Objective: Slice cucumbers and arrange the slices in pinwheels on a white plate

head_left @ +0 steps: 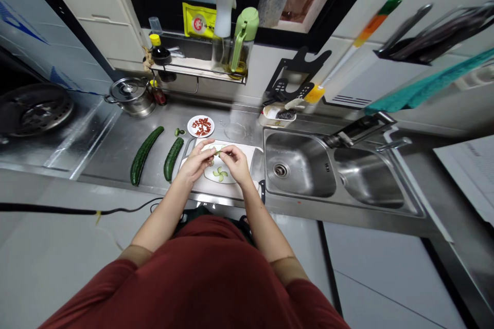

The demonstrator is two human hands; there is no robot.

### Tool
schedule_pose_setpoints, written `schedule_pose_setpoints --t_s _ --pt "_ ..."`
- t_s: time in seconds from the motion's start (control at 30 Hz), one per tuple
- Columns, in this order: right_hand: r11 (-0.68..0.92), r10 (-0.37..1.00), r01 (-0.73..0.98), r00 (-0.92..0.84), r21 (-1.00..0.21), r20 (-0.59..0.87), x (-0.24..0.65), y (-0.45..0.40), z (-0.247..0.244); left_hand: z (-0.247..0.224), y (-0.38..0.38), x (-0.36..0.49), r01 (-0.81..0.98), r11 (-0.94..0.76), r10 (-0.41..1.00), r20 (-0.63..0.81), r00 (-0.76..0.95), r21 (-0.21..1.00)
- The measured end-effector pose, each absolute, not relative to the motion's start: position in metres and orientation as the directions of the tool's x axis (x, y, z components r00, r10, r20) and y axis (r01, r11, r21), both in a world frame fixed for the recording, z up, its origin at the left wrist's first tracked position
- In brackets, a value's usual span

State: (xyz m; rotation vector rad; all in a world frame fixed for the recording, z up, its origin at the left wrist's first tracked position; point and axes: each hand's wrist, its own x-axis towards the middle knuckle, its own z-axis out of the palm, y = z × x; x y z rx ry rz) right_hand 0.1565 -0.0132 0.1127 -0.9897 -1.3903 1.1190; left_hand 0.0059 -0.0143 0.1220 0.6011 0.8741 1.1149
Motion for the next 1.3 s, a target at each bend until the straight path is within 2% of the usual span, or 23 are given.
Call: schedule_pose_setpoints --t_s 0.23,0.53,0.87,1.1,1.3 --pt "0.24 0.956 -0.006 -0.174 -0.971 0.238 0.158 -0.017 0.11 0.127 -0.018 0.003 -0.366 0.167 0.986 -0.156 0.062 0.915" --pt "0.313 0.938 0.114 -0.191 -0.943 0.288 0.161 -0.02 0.115 0.128 -0.023 -0.004 -0.34 0.22 0.972 -0.176 0.155 0.914" --pt "0.226 0.96 0.025 -0.173 -0.974 0.218 0.157 -0.022 0.111 0.126 -0.026 -0.003 -0.315 0.166 0.984 -0.135 0.119 0.934" --pt "0.137 0.98 0.003 -0.144 -0.991 0.135 0.156 -0.022 0.114 0.133 -0.033 0.003 -0.141 -0.034 0.999 0.038 0.03 0.99" --pt "0.097 0.984 -0.024 -0.146 -0.995 0.099 0.156 -0.02 0.114 0.135 -0.033 0.009 -0.077 -0.107 0.993 0.102 -0.062 0.991"
